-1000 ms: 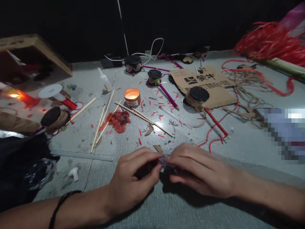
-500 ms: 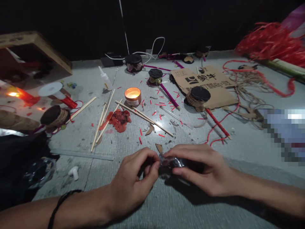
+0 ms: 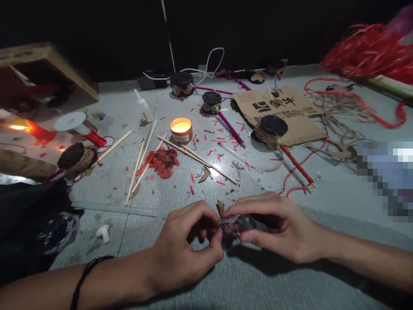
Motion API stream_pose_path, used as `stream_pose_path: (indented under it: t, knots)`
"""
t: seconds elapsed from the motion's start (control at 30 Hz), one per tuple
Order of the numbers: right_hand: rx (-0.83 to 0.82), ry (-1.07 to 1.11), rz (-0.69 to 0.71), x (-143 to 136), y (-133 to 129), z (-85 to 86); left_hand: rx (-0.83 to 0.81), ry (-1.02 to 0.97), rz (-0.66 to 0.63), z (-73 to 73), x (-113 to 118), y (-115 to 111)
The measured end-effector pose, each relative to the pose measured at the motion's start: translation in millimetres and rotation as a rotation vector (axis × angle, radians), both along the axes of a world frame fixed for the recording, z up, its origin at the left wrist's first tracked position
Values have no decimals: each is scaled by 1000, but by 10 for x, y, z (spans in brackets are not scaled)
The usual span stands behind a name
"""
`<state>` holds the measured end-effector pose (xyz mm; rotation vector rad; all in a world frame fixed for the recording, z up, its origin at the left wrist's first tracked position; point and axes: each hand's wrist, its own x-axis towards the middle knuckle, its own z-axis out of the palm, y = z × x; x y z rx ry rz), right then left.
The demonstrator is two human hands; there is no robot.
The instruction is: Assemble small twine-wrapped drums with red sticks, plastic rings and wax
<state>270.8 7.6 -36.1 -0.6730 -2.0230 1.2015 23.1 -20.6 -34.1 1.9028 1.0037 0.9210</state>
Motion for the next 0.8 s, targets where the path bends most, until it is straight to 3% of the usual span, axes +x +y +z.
stream_pose_path:
  t: [0.33, 0.6, 0.8]
  knots:
    - [-25, -2, 55, -14, -55, 65, 199, 49, -78, -12, -9, -6]
    - [-486, 49, 113, 3, -41, 156, 202, -62, -143, -4, -23, -27]
    - [-482, -44, 113, -16, -60, 268, 339, -41, -161, -49, 6, -75]
